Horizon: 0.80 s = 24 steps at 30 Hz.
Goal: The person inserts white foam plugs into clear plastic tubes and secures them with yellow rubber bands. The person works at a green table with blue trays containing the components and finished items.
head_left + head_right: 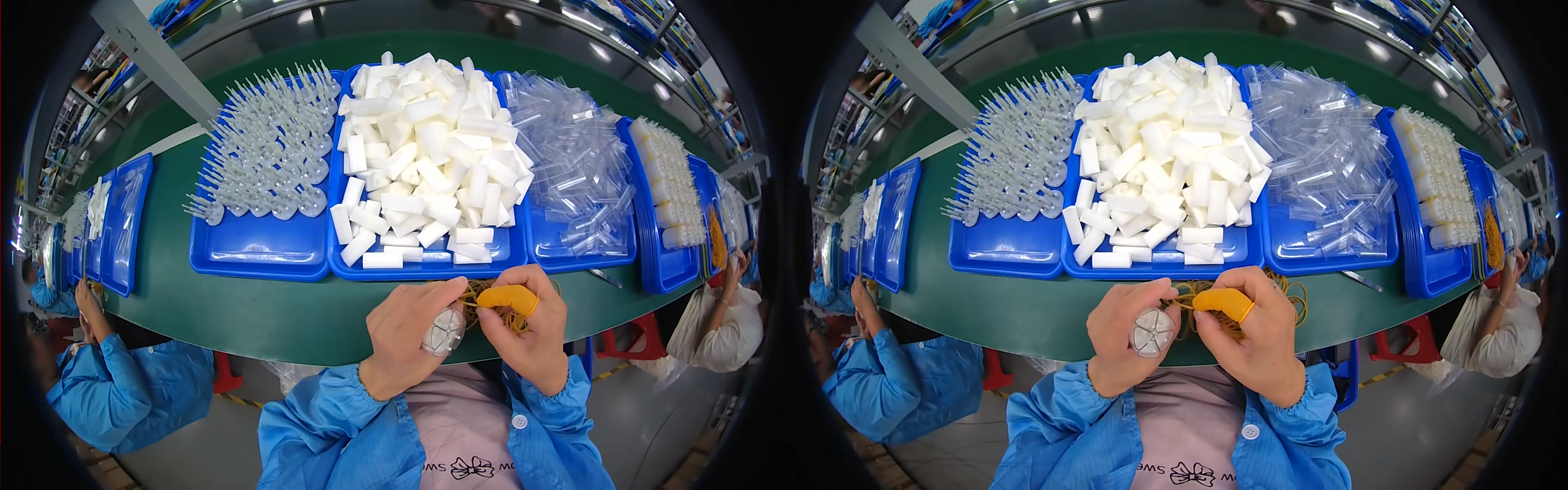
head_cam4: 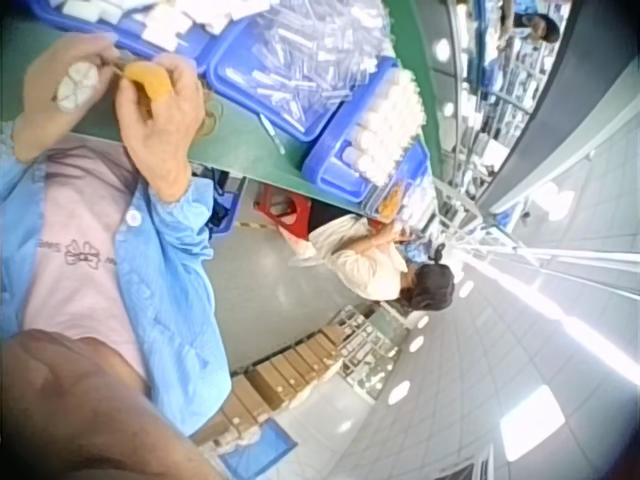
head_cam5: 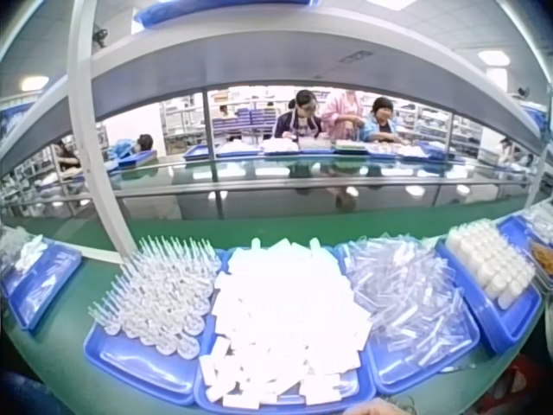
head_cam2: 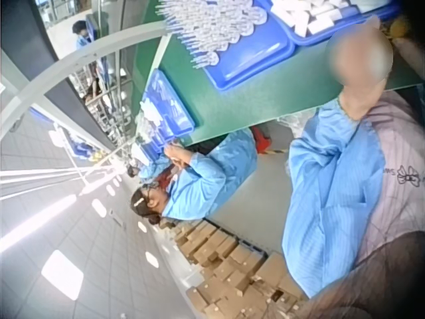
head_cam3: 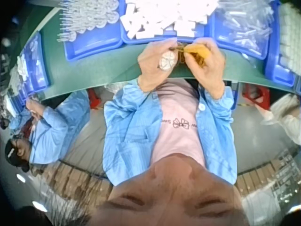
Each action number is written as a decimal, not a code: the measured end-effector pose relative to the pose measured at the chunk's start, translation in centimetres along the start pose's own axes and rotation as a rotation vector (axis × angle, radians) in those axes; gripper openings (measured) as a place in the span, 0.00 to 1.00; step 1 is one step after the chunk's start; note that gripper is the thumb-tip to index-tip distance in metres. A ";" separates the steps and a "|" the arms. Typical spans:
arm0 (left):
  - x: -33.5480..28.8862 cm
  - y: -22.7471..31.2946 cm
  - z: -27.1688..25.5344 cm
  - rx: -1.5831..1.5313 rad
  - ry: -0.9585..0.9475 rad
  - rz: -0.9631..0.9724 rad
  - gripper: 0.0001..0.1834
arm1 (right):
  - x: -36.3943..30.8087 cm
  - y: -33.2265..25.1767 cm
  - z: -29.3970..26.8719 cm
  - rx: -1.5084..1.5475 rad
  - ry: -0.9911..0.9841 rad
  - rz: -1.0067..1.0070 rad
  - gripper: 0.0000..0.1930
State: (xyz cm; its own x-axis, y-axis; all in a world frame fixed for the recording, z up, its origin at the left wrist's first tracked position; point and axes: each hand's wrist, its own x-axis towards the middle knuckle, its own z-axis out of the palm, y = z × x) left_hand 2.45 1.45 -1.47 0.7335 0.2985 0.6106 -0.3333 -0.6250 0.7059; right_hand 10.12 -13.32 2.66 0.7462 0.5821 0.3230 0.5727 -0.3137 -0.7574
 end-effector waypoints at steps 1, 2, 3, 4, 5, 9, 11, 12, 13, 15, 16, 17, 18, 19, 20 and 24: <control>0.4 0.1 -0.2 0.014 -0.004 0.005 0.22 | 0.0 0.0 0.0 0.005 0.007 -0.002 0.07; 0.5 0.1 -0.3 0.027 -0.009 0.011 0.22 | 0.1 0.0 0.0 0.002 0.005 -0.009 0.08; 0.5 0.1 -0.3 0.011 -0.018 -0.006 0.22 | 0.1 0.1 0.0 0.000 0.004 -0.016 0.08; 0.5 0.0 -0.2 -0.005 -0.026 -0.023 0.23 | 0.1 0.2 0.0 -0.003 0.002 -0.023 0.08; 0.4 -0.1 -0.2 -0.021 -0.035 -0.041 0.23 | 0.1 0.2 0.0 0.006 0.006 -0.010 0.08; 0.2 -0.1 0.3 -0.207 -0.020 -0.266 0.27 | 0.2 0.8 0.1 0.092 -0.005 0.019 0.07; 0.4 0.0 0.2 -0.284 -0.026 -0.330 0.28 | 0.3 1.0 0.0 0.129 -0.013 0.027 0.07; 0.6 0.2 0.1 -0.269 -0.052 -0.296 0.28 | 0.3 1.1 0.1 0.136 -0.014 0.032 0.07; 0.8 0.5 -0.1 -0.255 -0.078 -0.262 0.29 | 0.3 1.2 0.1 0.143 -0.015 0.037 0.07; 0.8 0.6 -0.1 -0.251 -0.116 -0.220 0.30 | 0.3 1.3 0.2 0.157 -0.009 0.046 0.07; 0.4 0.4 0.1 -0.263 -0.128 -0.212 0.31 | 0.3 1.3 0.2 0.163 -0.008 0.050 0.07; 0.2 0.3 0.2 -0.274 -0.140 -0.205 0.32 | 0.3 1.2 0.2 0.159 -0.010 0.046 0.07; 0.2 0.3 0.4 -0.264 -0.128 -0.212 0.33 | 0.2 1.2 0.2 0.154 -0.012 0.042 0.07; 0.2 0.2 0.5 -0.254 -0.115 -0.220 0.34 | 0.2 1.1 0.3 0.150 -0.014 0.037 0.07; 0.3 0.1 0.6 -0.244 -0.103 -0.227 0.35 | 0.2 1.1 0.3 0.161 -0.019 0.045 0.07; 0.7 0.3 0.6 -0.230 -0.080 -0.228 0.37 | 0.1 1.0 0.3 0.163 -0.042 0.058 0.07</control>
State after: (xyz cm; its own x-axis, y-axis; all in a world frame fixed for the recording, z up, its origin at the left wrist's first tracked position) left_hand 3.28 1.02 -1.03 0.8457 0.3489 0.4038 -0.2732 -0.3669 0.8892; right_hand 10.67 -13.33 1.80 0.7595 0.5983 0.2553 0.4642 -0.2236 -0.8570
